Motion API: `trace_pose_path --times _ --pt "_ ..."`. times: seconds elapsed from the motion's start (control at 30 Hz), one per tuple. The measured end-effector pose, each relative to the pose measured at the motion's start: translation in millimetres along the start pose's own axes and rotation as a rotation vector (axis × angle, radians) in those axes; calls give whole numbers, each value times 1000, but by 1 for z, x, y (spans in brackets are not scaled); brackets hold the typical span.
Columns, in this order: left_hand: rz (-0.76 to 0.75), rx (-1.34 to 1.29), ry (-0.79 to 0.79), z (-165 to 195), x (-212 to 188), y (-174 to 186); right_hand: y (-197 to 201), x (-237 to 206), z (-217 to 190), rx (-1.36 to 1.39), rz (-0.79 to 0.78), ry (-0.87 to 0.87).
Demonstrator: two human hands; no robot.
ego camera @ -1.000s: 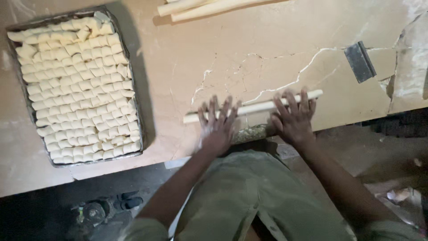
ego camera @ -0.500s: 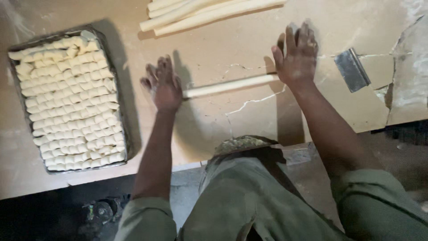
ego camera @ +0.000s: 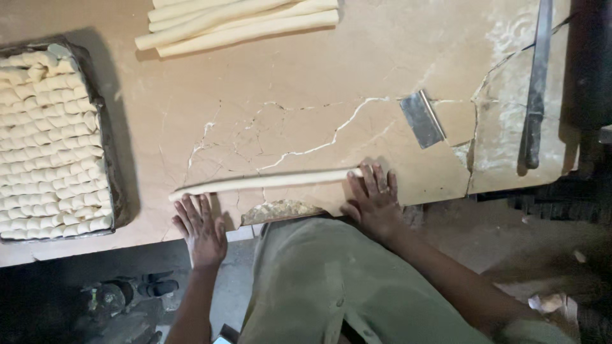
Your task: The person rolls a long rope of dough on the table, cuts it into small pieces using a dough scraper, and places the cut pieces into a tray filled with similar dough pieces. They repeat this cycle with additional dough ropes, occasionally pressing the pieces in the tray flat.
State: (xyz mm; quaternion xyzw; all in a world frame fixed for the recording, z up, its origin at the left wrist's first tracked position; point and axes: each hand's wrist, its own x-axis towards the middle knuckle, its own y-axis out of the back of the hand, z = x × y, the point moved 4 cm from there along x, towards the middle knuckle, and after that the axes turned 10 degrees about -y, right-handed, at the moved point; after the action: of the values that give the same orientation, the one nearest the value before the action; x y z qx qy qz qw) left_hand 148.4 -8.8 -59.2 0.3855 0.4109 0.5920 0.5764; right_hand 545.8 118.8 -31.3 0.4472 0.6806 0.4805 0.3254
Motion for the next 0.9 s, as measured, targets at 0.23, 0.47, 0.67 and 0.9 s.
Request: trace_pose_path --times 0.23,0.47,0.67,0.9 --pt "-41 114 -274 78 21 -56 24 44 104 -164 -105 -643" --pt "46 53 -502 19 82 -34 24 99 113 258 148 -686" --pt "-23 45 -412 -112 88 31 14 76 -62 860 -52 -1013" --pt "-128 -41 -412 -168 82 72 -134 85 -310 349 -811 -269"
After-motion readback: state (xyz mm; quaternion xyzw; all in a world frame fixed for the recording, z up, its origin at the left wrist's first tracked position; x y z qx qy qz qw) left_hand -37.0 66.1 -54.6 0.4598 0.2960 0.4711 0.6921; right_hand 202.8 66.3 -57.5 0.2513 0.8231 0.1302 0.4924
